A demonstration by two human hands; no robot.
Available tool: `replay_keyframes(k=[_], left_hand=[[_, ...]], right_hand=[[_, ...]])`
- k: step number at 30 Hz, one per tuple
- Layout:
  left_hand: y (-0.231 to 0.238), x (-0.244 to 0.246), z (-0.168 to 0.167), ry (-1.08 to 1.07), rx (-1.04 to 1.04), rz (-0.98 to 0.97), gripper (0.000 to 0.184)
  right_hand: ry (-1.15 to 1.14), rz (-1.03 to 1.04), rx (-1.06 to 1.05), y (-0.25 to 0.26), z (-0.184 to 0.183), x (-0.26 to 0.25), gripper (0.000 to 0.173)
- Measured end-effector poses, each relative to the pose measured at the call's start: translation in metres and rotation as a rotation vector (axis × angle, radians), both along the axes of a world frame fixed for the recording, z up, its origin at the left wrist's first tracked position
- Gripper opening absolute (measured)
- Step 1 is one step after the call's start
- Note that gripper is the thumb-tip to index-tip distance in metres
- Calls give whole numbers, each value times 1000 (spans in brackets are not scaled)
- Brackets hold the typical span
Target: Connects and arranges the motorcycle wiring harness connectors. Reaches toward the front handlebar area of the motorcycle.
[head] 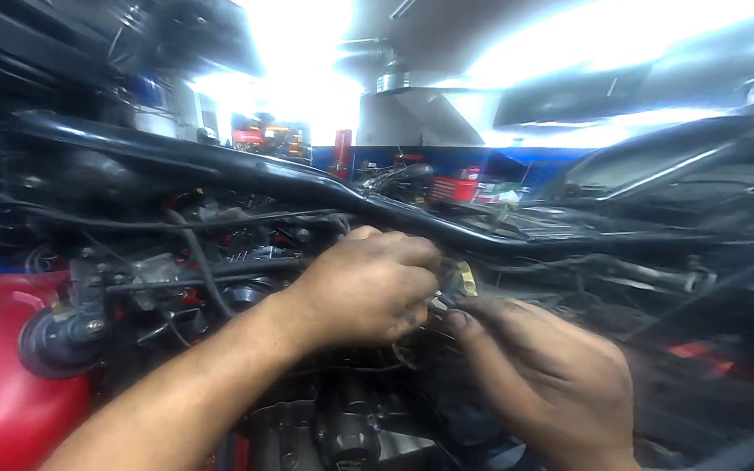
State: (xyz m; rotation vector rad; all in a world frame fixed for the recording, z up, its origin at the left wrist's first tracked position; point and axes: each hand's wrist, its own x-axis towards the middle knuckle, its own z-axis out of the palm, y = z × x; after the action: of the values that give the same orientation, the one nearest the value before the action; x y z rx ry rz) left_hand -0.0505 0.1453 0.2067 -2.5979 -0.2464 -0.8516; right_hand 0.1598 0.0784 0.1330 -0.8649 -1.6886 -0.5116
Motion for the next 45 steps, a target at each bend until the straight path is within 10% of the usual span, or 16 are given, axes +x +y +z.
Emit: replay_keyframes(k=[45], left_hand=[[-1, -8, 3, 5, 55, 6, 14]], right_hand=[[-53, -74, -112, -8, 8, 1, 24]])
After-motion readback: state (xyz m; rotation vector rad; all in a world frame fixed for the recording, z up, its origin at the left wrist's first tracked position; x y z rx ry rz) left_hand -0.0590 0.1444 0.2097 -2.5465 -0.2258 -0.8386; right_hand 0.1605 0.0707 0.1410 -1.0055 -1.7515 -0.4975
